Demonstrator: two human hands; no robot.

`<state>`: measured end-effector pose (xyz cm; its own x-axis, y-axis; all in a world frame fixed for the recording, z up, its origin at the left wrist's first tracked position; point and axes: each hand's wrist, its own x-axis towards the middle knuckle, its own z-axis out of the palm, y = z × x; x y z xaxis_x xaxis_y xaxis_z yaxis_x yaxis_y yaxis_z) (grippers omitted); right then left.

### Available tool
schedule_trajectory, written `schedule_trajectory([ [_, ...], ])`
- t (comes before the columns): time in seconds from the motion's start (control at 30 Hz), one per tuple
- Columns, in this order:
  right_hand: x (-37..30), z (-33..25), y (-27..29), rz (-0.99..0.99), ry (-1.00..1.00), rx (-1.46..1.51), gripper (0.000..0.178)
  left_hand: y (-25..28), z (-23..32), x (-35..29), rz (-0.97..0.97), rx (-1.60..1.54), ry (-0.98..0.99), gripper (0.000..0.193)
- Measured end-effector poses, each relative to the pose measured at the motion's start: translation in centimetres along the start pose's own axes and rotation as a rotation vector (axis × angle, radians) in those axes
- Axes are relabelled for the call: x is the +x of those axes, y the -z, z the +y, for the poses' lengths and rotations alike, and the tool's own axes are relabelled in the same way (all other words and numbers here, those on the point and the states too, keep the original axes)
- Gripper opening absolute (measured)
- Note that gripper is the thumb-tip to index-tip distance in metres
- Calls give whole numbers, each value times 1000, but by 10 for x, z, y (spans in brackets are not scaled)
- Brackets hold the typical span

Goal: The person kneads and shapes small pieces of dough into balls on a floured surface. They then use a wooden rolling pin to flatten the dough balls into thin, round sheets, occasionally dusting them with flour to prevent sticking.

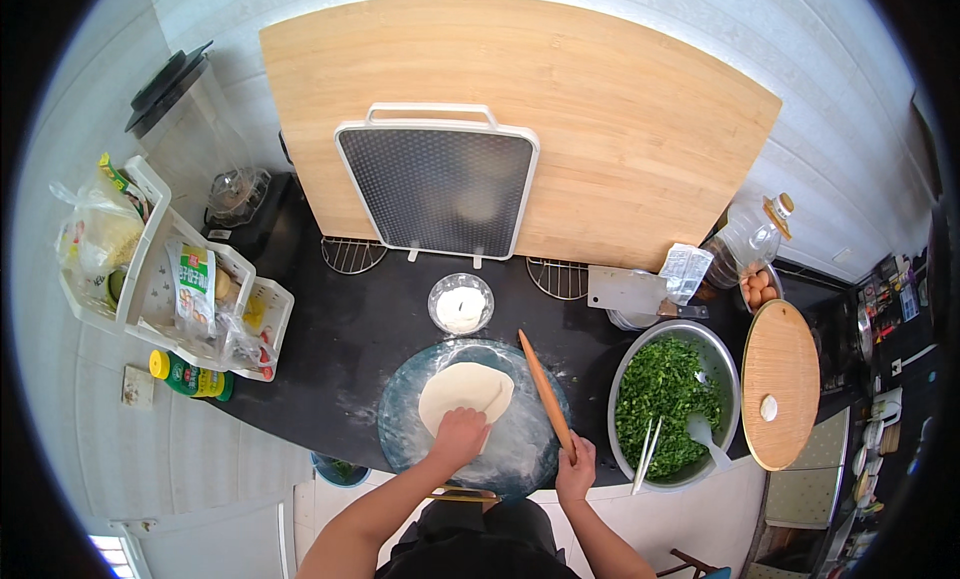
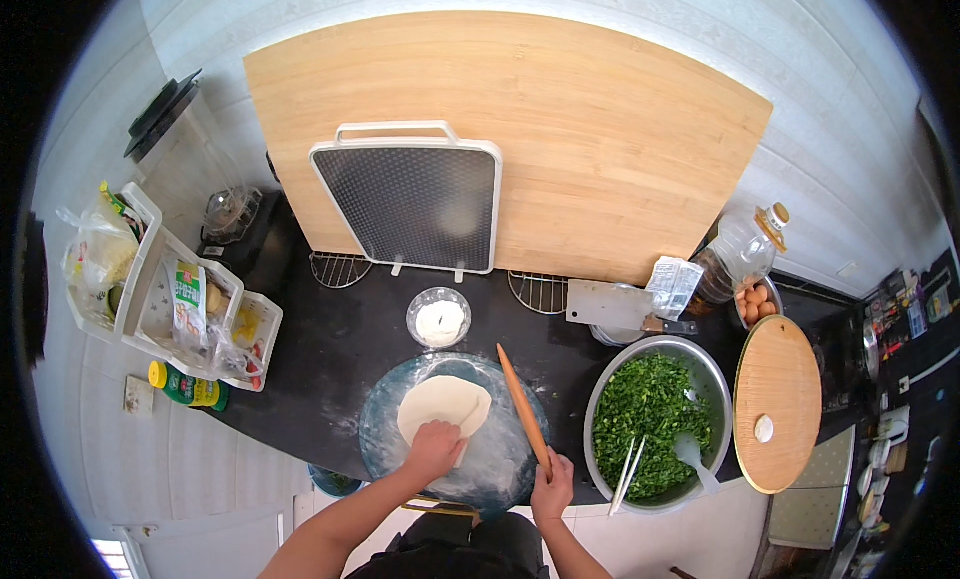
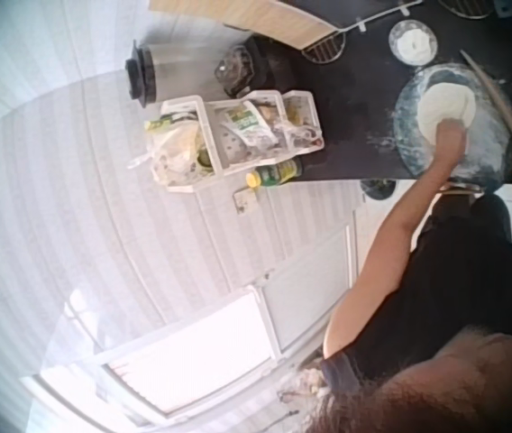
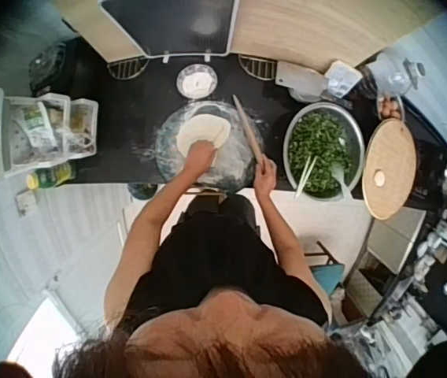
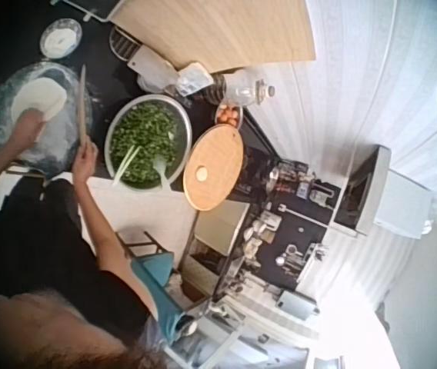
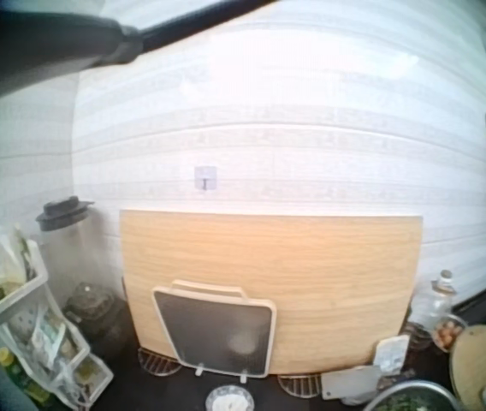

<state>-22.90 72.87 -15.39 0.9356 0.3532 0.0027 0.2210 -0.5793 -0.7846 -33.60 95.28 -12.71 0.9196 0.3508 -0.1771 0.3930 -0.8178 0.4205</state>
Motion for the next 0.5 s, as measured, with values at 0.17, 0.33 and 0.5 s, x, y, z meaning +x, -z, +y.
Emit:
schedule_trajectory([
  [0.17,3,2,2,-28,-15,65,42,-12,19,9,32,-623,-56,25],
  [0.33,5,4,3,2,-15,92,41,-12,15,3,258,-117,-229,53],
  [0.5,8,5,2,-49,30,109,41,-36,0,-10,166,27,-17,73],
])
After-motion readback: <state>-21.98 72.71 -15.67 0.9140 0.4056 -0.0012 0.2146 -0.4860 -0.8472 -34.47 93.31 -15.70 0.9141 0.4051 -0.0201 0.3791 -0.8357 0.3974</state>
